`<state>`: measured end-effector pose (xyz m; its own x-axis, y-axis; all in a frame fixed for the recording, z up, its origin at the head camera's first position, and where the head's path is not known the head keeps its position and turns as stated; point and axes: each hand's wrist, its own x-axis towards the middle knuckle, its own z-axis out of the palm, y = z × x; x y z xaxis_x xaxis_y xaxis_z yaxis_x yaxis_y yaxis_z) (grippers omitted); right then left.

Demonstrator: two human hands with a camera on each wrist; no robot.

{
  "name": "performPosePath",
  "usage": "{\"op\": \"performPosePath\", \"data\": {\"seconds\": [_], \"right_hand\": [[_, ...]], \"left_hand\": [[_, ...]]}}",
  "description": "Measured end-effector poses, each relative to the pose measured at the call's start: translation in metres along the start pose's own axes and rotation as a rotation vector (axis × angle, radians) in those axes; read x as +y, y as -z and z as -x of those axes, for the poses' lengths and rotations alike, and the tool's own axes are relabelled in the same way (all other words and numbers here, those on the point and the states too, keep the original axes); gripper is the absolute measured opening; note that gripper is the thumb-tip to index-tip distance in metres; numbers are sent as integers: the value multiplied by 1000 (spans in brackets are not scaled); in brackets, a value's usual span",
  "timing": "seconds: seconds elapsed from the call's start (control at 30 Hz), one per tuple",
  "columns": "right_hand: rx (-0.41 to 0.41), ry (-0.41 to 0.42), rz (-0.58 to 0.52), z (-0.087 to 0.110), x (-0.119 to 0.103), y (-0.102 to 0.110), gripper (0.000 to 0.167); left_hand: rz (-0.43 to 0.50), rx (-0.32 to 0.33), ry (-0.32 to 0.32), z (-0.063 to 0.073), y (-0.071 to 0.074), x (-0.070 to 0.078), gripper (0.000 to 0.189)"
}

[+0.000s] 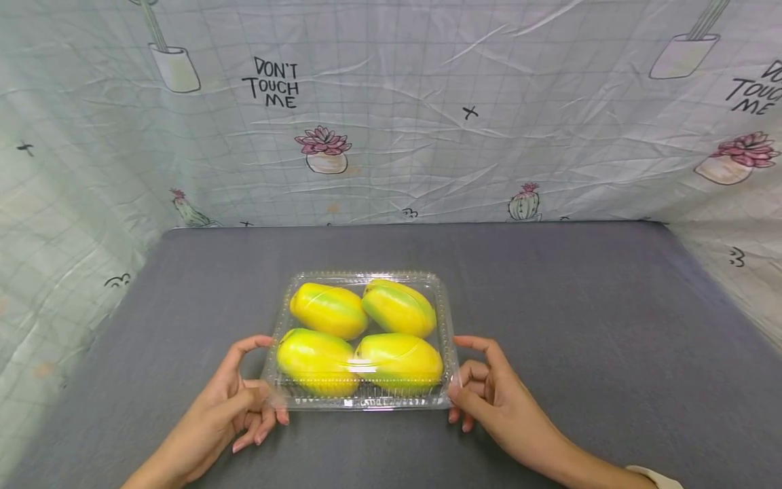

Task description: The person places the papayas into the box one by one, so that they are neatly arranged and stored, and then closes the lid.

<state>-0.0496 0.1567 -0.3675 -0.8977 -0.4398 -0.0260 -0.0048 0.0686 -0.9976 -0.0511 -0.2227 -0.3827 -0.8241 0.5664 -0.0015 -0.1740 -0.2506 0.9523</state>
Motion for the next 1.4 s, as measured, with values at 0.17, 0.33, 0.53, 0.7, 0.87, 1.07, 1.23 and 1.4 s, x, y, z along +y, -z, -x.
{"op": "performPosePath", "data": {"seconds": [0.17, 0.33, 0.53, 0.7, 0.87, 1.07, 1.23, 1.4], "right_hand": [[0, 15, -8, 0, 2, -1, 56], [-2, 7, -2, 0, 1, -2, 56], [7, -20, 2, -1, 1, -4, 56], [0, -13, -8, -2, 1, -5, 57], [1, 16, -19, -3, 2, -7, 58], [7, 50, -37, -2, 6, -9, 58], [9, 87, -65, -4, 10, -11, 57], [28, 105, -108, -5, 14, -12, 57]], "left_hand": [[-12, -1, -17, 0, 0, -3, 51], [-18, -2, -27, 0, 0, -3, 52], [-24, -10, -41, -1, 0, -2, 53], [-18, -19, -52, -3, 1, -1, 54], [2, -11, -74, -4, 0, -1, 54], [14, 9, -84, -4, -3, -1, 52], [26, -14, -91, -4, -1, -2, 53], [45, -10, -81, -4, -1, -3, 53]]}}
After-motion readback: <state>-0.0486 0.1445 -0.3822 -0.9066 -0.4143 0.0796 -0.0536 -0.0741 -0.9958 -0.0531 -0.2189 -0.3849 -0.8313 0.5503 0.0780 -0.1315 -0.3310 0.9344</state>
